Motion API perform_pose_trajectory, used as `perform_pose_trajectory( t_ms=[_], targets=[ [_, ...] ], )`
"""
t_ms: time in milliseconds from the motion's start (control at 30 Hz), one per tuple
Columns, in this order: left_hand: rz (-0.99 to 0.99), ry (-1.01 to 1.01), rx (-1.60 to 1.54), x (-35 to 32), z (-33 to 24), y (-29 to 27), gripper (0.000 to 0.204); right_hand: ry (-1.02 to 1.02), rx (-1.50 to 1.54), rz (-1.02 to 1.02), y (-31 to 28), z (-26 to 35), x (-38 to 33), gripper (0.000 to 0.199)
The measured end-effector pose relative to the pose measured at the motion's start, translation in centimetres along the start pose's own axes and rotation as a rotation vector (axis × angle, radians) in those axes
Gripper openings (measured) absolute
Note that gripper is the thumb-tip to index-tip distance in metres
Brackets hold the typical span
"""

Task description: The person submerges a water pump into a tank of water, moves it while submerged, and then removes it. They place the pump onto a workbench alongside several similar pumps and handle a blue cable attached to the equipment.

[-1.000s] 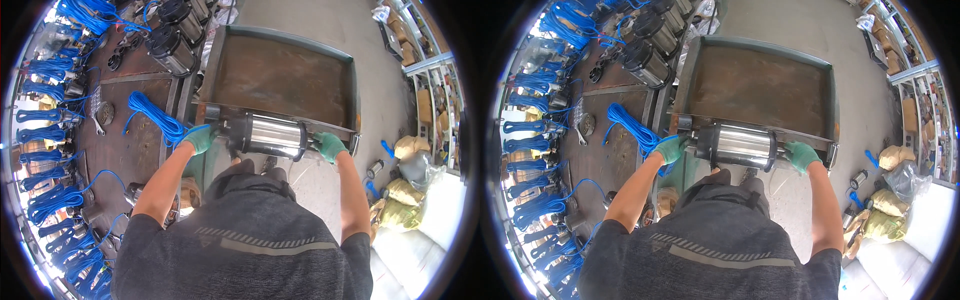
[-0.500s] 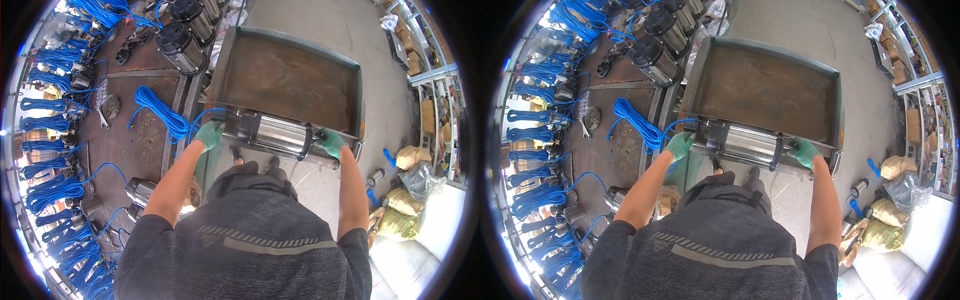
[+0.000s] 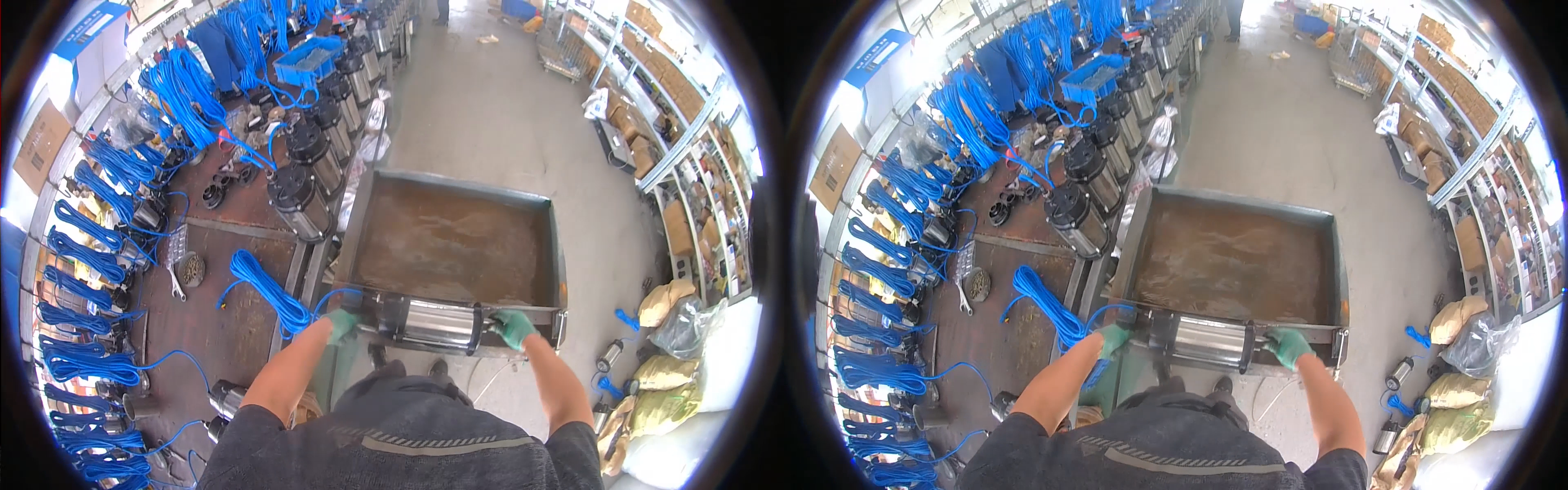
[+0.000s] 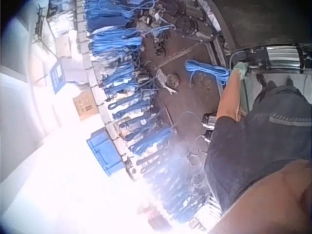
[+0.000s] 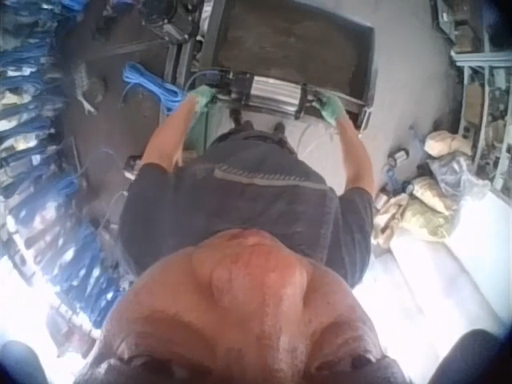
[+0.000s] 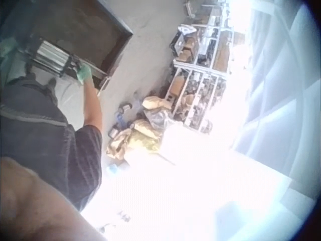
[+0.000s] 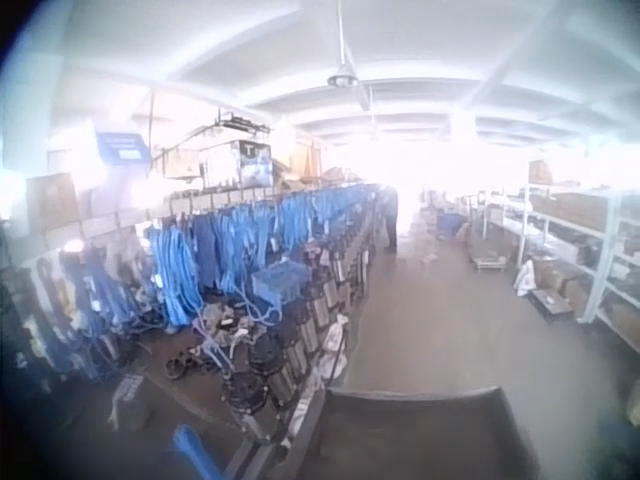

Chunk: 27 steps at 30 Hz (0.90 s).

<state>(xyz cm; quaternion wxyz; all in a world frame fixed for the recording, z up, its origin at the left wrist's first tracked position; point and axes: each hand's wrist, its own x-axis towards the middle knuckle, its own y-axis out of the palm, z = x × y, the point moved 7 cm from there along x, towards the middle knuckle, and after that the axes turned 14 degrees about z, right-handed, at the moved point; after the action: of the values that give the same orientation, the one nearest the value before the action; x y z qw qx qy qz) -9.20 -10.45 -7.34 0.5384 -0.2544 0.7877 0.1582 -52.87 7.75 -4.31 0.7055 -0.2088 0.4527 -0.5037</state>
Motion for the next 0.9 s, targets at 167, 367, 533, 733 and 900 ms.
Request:
perform_pose_trajectory(
  t_ms=[167, 367, 533, 733, 900],
  targets=[
    [-0.042, 0.439, 0.093, -1.5, -0.6, 0.0, 0.037, 0.094, -0.024, -0.125, -0.4, 1.0, -0.5, 0.038],
    [-0.253, 0.852, 1.213, -5.1, -2.0, 0.9, 0.042, 0.535, 0.811, 0.307, -0.7, -0.5, -1.6, 0.039],
    [-0.189, 0.805, 1.286, -4.1, -2.3, 0.9, 0.045, 0.494, 0.862, 0.379, -1.0, -0.6, -1.1, 0.038],
    [0.112, 0.707, 0.895, -2.1, -2.5, -0.5, 0.039, 0.405, 1.042, 0.418, 1.3, -2.5, -0.9, 0.03],
    [0.151, 0.533, 0.559, 9.2, 3.4, -2.8, 0.045, 0.172, 0.444, 0.199, -1.0, 1.0, -1.1, 0.05]
  ],
)
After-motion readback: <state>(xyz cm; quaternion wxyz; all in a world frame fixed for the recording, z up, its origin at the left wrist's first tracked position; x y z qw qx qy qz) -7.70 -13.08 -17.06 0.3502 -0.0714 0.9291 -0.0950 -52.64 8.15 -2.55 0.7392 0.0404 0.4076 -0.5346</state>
